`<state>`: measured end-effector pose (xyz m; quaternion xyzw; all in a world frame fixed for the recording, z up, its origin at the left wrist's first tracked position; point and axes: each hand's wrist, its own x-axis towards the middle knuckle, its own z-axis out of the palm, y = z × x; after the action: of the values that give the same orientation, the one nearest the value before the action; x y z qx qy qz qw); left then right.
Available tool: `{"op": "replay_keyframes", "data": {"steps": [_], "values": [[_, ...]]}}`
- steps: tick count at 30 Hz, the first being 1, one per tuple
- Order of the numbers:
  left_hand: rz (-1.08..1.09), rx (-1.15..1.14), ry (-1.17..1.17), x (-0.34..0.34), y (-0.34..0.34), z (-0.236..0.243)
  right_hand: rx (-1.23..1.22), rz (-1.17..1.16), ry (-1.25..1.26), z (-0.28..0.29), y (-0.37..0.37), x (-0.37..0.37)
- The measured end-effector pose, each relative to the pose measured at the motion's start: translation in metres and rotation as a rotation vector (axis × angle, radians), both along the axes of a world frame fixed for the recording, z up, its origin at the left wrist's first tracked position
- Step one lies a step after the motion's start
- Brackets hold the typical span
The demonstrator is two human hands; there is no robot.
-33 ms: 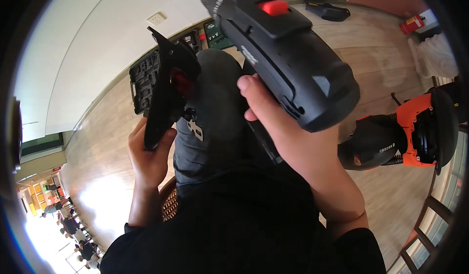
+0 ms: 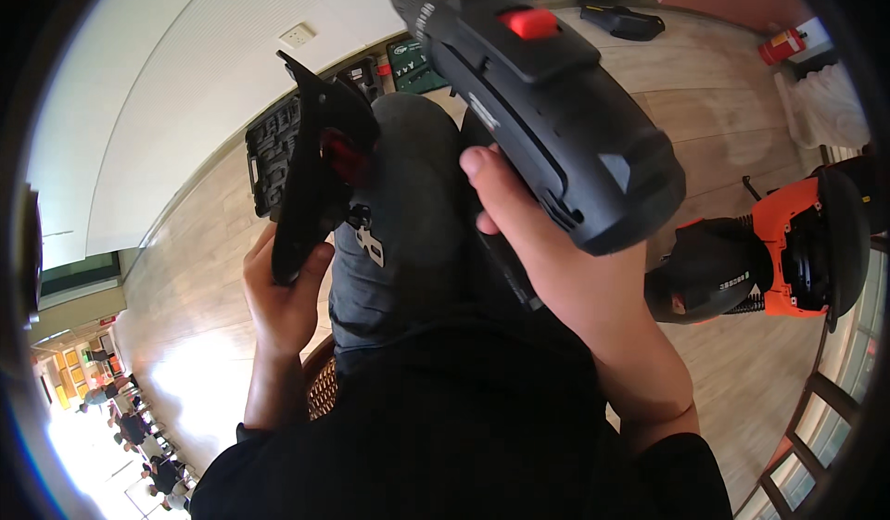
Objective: Installing a metal sleeve or fastener into a black plastic motorcycle tail section part using an electric drill and socket set.
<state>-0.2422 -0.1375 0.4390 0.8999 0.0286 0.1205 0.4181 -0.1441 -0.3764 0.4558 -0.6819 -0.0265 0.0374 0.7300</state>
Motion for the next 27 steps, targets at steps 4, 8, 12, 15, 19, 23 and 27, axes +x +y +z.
{"op": "replay_keyframes", "data": {"steps": [4, 8, 12, 15, 19, 23, 27], "values": [[0.038, -0.077, 0.011, 0.001, 0.002, -0.001, -0.092, 0.002, -0.046, -0.022, -0.023, -0.010], [0.059, -0.139, -0.057, 0.007, 0.002, 0.000, -0.056, -0.031, 0.070, -0.042, -0.037, -0.021], [0.080, -0.166, -0.039, 0.009, 0.008, 0.002, 0.046, -0.101, 0.137, -0.062, -0.059, -0.023], [0.092, -0.163, -0.023, 0.012, 0.012, 0.008, 0.072, -0.186, 0.103, -0.050, -0.080, -0.004], [0.139, -0.105, -0.027, 0.018, 0.022, 0.020, -0.180, -0.286, -0.007, -0.084, -0.129, 0.038], [0.222, -0.045, -0.095, 0.023, 0.041, 0.034, -0.525, -0.380, -0.167, -0.158, -0.161, 0.074], [0.229, 0.005, -0.117, 0.041, 0.057, 0.048, -0.592, -0.182, -0.149, -0.231, -0.178, 0.111]]}}
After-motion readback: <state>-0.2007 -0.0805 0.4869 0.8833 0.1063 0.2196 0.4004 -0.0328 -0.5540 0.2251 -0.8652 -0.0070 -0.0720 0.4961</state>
